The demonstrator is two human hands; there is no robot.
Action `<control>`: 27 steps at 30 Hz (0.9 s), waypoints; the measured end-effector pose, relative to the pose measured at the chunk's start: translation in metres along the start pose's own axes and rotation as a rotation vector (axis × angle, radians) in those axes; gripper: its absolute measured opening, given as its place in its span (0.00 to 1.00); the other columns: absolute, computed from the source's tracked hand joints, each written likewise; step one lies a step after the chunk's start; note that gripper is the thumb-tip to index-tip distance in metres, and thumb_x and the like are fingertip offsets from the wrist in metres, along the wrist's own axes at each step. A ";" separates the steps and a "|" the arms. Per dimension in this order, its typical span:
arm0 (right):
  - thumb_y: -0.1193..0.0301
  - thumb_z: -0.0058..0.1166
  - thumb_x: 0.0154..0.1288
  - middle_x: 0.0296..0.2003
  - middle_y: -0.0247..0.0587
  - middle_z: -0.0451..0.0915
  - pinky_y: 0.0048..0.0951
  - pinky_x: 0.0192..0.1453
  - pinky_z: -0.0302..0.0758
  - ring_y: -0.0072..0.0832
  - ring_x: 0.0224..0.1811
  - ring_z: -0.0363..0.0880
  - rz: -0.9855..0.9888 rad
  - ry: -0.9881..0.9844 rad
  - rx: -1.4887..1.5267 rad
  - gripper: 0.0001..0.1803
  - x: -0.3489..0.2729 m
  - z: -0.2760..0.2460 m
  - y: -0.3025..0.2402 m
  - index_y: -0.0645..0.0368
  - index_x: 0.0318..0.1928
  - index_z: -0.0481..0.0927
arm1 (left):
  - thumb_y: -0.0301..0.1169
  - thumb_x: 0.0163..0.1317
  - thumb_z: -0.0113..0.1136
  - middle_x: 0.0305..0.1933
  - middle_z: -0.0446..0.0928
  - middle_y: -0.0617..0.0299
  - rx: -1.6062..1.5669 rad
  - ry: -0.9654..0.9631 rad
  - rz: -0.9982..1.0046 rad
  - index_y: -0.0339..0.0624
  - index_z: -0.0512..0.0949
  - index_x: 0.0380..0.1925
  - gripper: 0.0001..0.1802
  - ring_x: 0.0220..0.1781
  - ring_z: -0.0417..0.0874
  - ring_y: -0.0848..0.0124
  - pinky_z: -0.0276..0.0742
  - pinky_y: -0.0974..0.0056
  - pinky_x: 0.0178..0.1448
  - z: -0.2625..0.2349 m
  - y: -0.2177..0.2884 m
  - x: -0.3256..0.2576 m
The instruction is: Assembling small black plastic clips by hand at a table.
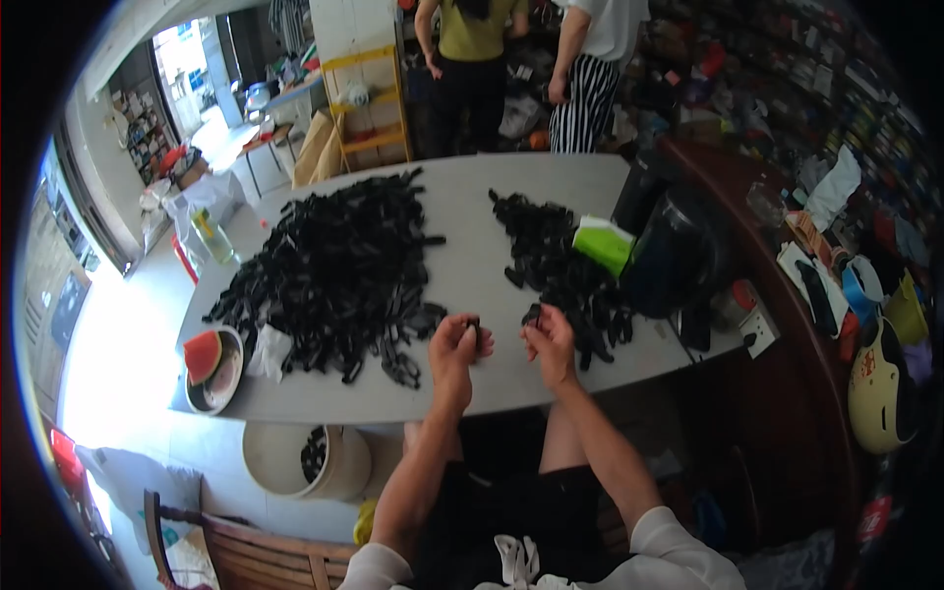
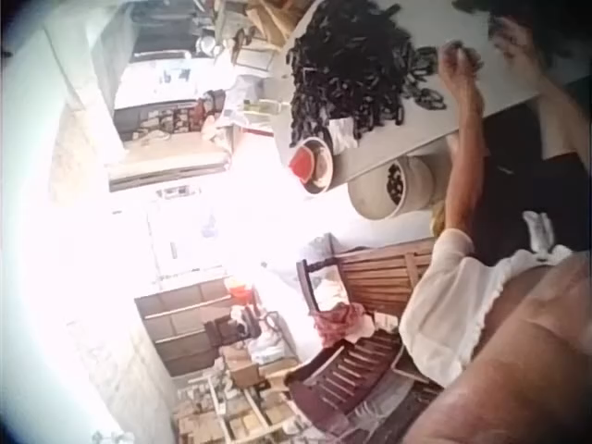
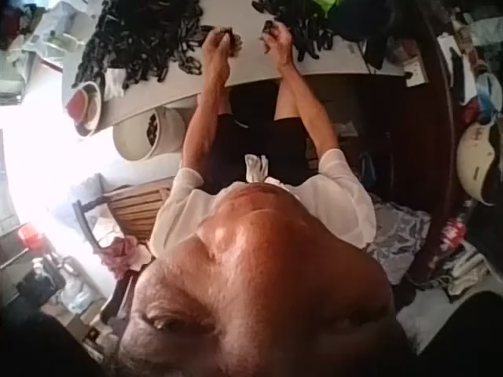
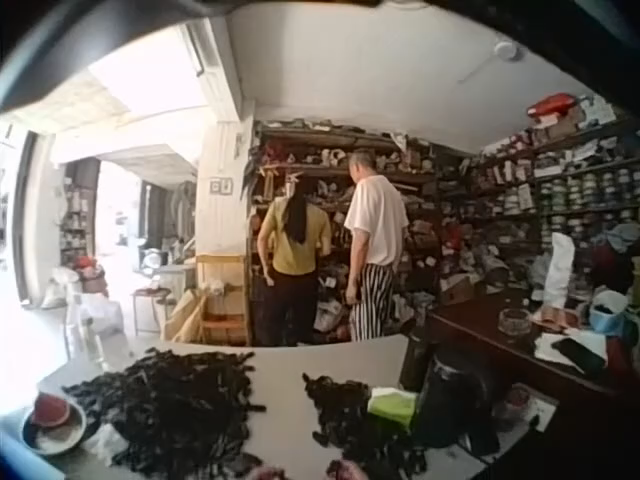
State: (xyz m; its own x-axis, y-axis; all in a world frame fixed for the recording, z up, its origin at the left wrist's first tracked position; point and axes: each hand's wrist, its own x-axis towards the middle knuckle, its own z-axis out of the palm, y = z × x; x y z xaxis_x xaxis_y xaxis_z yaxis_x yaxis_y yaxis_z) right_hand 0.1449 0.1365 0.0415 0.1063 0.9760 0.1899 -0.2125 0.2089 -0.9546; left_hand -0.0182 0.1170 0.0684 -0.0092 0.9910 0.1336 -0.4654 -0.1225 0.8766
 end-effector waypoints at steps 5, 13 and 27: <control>0.76 0.52 0.58 0.28 0.38 0.78 0.17 0.21 0.68 0.18 0.22 0.71 0.133 -0.144 0.125 0.18 -0.027 0.002 -0.039 0.62 0.50 0.71 | 0.30 0.69 0.43 0.39 0.77 0.55 -0.206 -0.101 -0.273 0.35 0.70 0.51 0.15 0.38 0.79 0.70 0.77 0.68 0.43 -0.001 0.018 -0.023; 0.76 0.51 0.59 0.27 0.36 0.78 0.14 0.21 0.68 0.15 0.22 0.71 0.195 -0.312 0.106 0.10 -0.060 0.005 -0.052 0.63 0.43 0.75 | 0.32 0.69 0.43 0.38 0.76 0.57 -0.331 -0.180 -0.311 0.34 0.71 0.49 0.15 0.36 0.78 0.72 0.76 0.69 0.43 -0.006 0.019 -0.052; 0.72 0.51 0.62 0.23 0.34 0.75 0.13 0.17 0.64 0.14 0.18 0.69 0.336 -0.465 -0.046 0.12 -0.078 0.012 -0.070 0.63 0.44 0.73 | 0.30 0.63 0.53 0.21 0.66 0.72 -0.026 -0.092 -0.260 0.42 0.74 0.36 0.05 0.19 0.62 0.83 0.56 0.77 0.22 0.000 0.016 -0.071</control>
State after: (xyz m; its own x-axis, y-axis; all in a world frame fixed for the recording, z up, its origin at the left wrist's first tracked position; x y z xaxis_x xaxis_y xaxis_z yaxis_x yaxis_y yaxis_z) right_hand 0.1397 0.0462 0.0961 -0.3999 0.9149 -0.0544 -0.1171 -0.1099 -0.9870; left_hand -0.0246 0.0446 0.0728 0.1930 0.9798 -0.0520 -0.4638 0.1379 0.8751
